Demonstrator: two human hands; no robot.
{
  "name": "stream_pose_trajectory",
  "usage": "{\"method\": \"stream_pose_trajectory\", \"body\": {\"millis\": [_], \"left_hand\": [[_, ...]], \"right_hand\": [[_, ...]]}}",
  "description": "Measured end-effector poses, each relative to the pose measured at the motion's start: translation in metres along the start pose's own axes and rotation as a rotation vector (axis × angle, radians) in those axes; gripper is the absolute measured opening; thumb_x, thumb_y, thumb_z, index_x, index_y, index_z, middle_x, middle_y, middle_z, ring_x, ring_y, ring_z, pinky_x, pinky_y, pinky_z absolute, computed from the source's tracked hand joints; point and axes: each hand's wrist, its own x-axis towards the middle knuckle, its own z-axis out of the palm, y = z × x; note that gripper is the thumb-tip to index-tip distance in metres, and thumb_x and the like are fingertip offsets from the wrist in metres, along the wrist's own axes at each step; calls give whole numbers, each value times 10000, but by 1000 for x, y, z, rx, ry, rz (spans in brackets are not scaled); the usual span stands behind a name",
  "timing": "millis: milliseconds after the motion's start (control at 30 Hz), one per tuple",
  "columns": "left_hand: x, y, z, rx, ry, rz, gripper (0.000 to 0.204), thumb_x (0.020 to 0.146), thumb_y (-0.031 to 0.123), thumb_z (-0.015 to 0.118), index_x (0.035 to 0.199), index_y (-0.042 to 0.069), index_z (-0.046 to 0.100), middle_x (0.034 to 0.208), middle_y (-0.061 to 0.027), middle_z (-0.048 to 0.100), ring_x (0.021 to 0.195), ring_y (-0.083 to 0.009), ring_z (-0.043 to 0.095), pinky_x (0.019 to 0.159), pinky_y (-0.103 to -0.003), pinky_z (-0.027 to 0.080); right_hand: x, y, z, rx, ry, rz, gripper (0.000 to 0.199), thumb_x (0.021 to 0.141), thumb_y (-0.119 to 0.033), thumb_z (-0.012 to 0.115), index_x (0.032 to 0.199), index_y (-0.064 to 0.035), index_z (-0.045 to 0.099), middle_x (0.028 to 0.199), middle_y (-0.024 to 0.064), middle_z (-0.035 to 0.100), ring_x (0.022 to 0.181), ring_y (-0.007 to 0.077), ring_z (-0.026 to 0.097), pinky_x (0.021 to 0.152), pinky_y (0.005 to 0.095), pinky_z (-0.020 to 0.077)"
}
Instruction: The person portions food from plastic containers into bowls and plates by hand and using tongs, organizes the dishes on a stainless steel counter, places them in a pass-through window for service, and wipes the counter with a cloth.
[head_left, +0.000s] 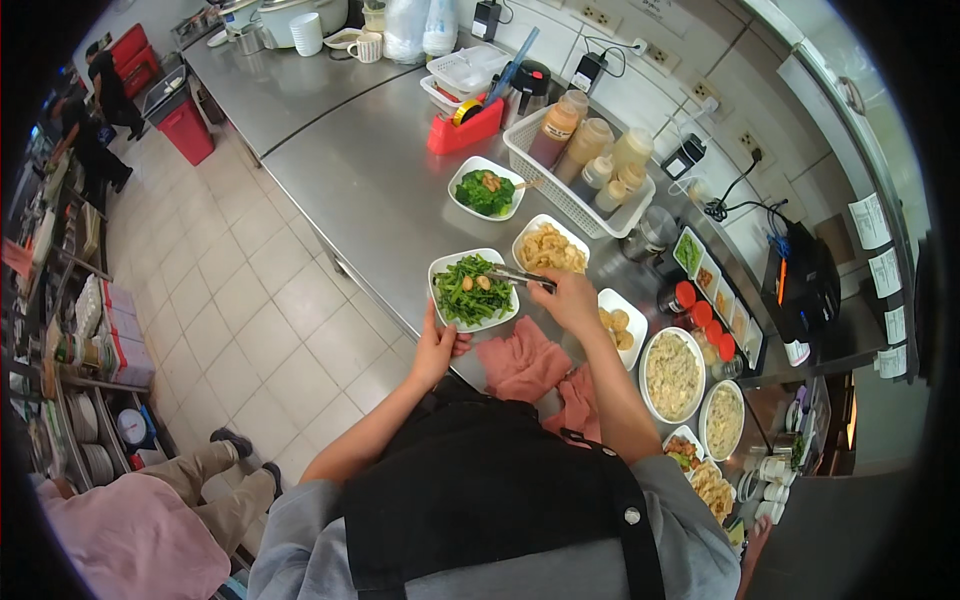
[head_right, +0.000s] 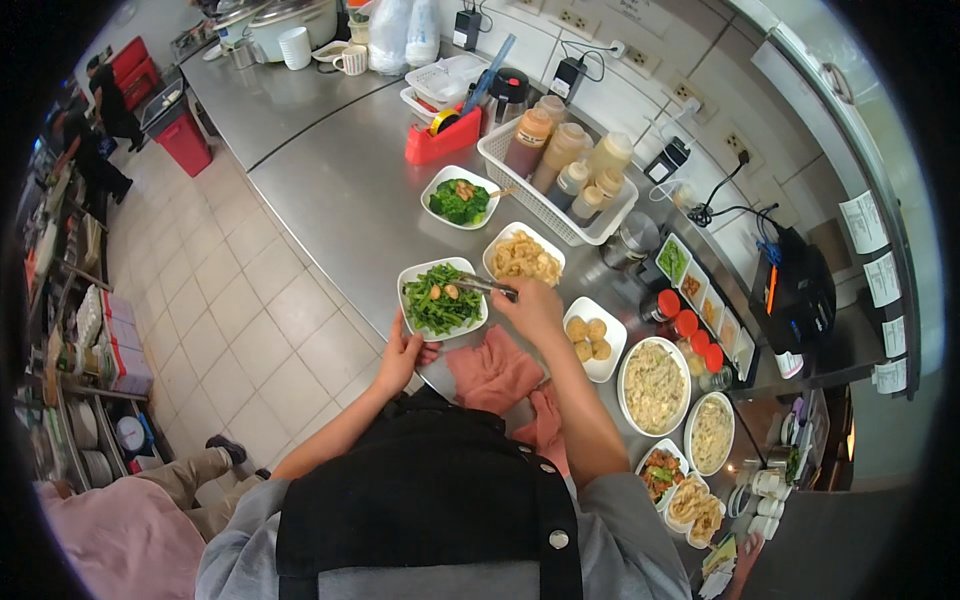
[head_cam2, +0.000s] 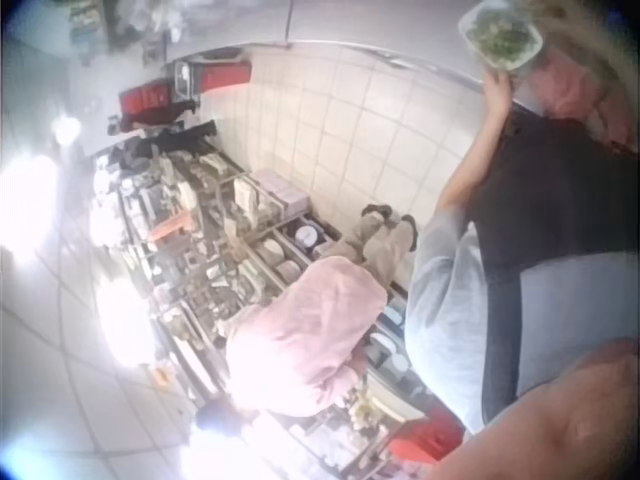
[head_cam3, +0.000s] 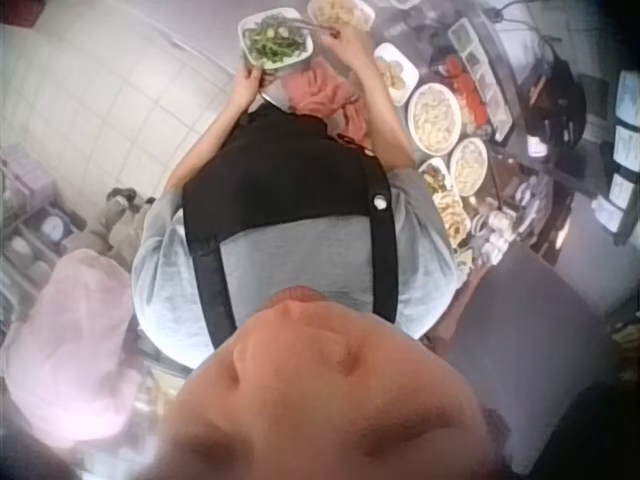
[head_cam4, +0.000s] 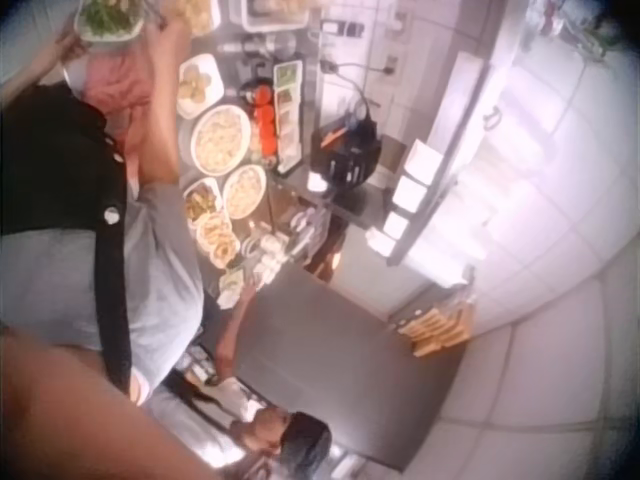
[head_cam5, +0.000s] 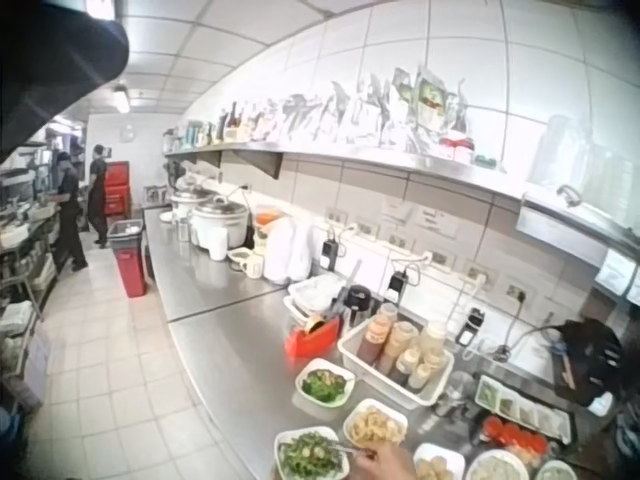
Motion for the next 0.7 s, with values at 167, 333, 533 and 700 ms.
{"method": "stream_pose_trajectory", "body": {"millis": [167, 333, 533, 700], "left_hand": [[1, 3, 2, 0, -3, -10, 683, 1012, 106, 406, 1514, 165, -53, 918, -133, 668, 714, -160, 651, 657, -284, 551], [0, 4, 2, 17, 6, -13, 670, 1014, 106, 399, 1515, 180, -40, 933, -136, 674, 723, -157, 648, 665, -288, 554], [0, 0, 2, -13, 2, -29, 672, 1018, 121, 399, 1515, 181, -50, 935, -136, 675, 725, -155, 649, 661, -284, 551], [1, -2, 2, -32, 1, -18, 675, 1018, 117, 399, 1515, 187, -54, 930, -135, 673, 714, -150, 643, 656, -279, 547]], "right_hand": [[30, 10, 23, -45, 233, -90, 308, 794, -373, 640, 939, -120, 739, 714, 131, 672, 686, 319, 660, 641, 413, 515], [35, 12, 33, -48, -29, 130, 309, 789, -377, 640, 918, -117, 745, 720, 121, 679, 688, 297, 665, 648, 401, 510], [13, 7, 34, -20, 8, -3, 308, 792, -367, 639, 957, -129, 744, 729, 112, 685, 690, 287, 667, 640, 392, 505], [1, -9, 19, -55, 99, -32, 308, 788, -357, 644, 973, -131, 741, 726, 117, 682, 680, 292, 664, 629, 386, 507]]}}
